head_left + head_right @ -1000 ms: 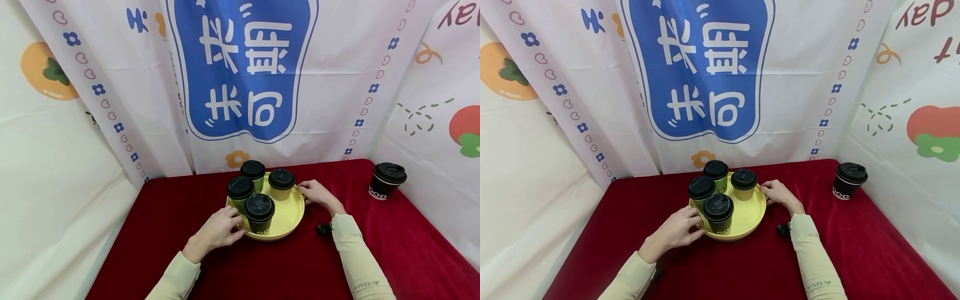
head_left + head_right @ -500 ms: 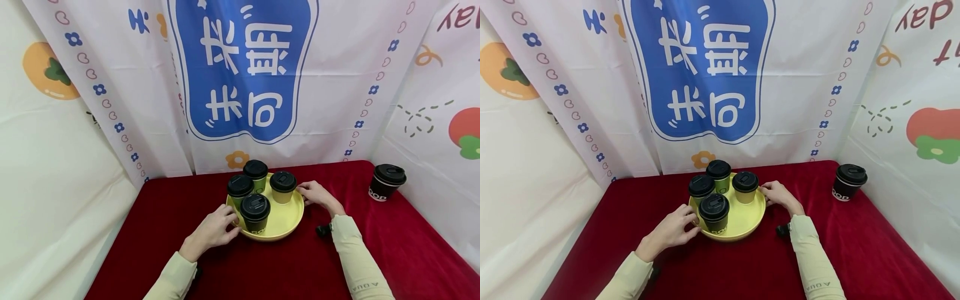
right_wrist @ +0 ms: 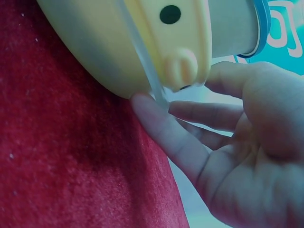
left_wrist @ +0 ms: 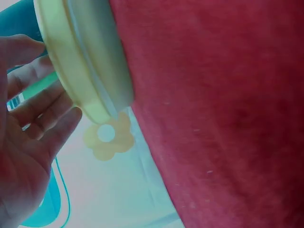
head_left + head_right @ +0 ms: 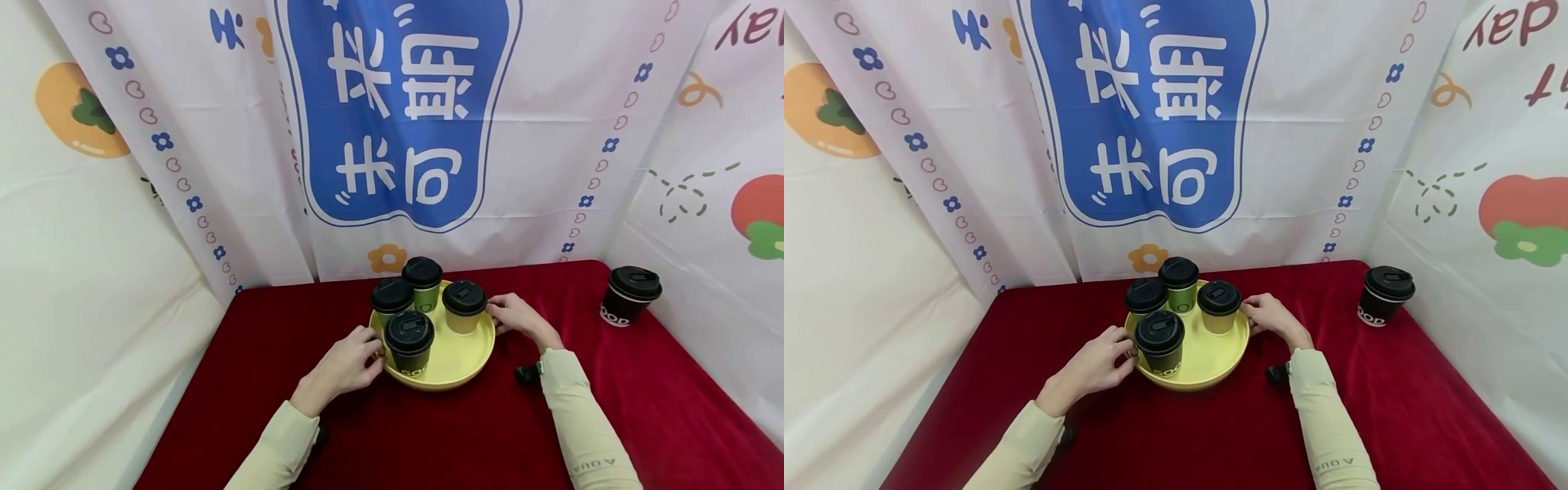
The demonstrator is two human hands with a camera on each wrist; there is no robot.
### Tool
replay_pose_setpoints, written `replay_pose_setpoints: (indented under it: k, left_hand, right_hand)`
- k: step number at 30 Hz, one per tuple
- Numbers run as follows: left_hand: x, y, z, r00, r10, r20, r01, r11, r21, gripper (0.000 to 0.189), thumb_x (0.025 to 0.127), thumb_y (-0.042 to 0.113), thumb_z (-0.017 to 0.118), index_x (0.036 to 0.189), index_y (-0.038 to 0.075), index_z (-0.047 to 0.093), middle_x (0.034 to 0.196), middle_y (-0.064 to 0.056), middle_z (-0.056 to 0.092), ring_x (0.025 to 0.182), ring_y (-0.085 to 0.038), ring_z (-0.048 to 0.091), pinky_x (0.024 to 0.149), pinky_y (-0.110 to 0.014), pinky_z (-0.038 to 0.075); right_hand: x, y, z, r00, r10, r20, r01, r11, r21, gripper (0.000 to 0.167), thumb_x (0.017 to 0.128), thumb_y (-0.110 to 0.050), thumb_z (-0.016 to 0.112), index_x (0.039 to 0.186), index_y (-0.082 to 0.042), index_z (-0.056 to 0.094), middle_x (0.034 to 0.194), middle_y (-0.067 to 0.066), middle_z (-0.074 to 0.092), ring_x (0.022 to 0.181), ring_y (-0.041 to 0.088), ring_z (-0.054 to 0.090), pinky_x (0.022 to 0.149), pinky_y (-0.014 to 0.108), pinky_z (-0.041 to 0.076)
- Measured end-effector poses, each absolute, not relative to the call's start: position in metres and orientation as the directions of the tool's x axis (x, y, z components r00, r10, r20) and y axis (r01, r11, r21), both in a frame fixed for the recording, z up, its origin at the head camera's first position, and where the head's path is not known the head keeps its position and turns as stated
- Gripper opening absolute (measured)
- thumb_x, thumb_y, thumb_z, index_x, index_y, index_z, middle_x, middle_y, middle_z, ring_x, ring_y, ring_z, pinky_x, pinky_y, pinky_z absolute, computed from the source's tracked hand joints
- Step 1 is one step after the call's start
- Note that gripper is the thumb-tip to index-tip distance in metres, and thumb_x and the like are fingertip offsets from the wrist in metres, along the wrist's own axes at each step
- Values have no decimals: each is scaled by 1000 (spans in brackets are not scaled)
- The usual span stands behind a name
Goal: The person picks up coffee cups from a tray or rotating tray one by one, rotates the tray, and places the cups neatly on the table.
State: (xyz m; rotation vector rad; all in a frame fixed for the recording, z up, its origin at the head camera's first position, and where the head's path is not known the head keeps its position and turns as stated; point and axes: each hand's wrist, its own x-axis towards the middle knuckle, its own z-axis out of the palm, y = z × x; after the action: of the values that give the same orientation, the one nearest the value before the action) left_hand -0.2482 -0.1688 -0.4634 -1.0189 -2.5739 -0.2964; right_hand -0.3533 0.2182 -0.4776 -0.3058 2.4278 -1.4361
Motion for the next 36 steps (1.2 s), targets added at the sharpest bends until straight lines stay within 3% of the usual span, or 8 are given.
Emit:
replay_pose_setpoints:
  k: [9,14,25,31,36]
  left_hand:
    - [-233,-162,-449,-711,608,353,655,755,20,10,94,27,63,91,23,73,93,7,62,85,-10,54,67,-26,52]
    - [-222,-156,-443,-645,635,425,699,715,-9,7,92,23,65,87,23,70,83,9,60,75,-7,54,62,-24,50]
    - [-209,-129,-443,-422,712,561,852,522,-22,5,89,18,65,85,21,67,78,12,58,68,-3,55,61,-17,48]
    - [-205,-113,-446,-396,725,563,867,498,-31,6,91,21,66,85,21,68,77,12,58,70,-2,55,61,-14,47]
    - [-202,-106,-451,-427,733,530,858,514,-19,5,93,23,65,92,21,70,85,11,60,80,-4,59,68,-16,51]
  right_hand:
    - [-354,216,-478,-933,-324,-154,-20,475,-880,43,102,-20,50,134,8,54,107,22,67,78,17,68,72,38,60]
    - [-353,215,-477,-934,-320,-159,-9,466,-885,43,101,-19,50,134,8,53,107,23,66,77,18,67,72,38,60]
    - [-352,218,-475,-935,-318,-156,-10,462,-887,44,102,-20,49,135,8,52,106,22,66,79,19,68,72,38,60]
    - [-351,219,-475,-934,-322,-155,-6,449,-894,44,102,-19,49,136,9,51,108,23,66,79,19,69,72,39,60]
    - [-352,219,-474,-930,-332,-160,-6,449,-894,45,102,-21,50,136,8,50,109,23,66,79,19,68,73,40,60]
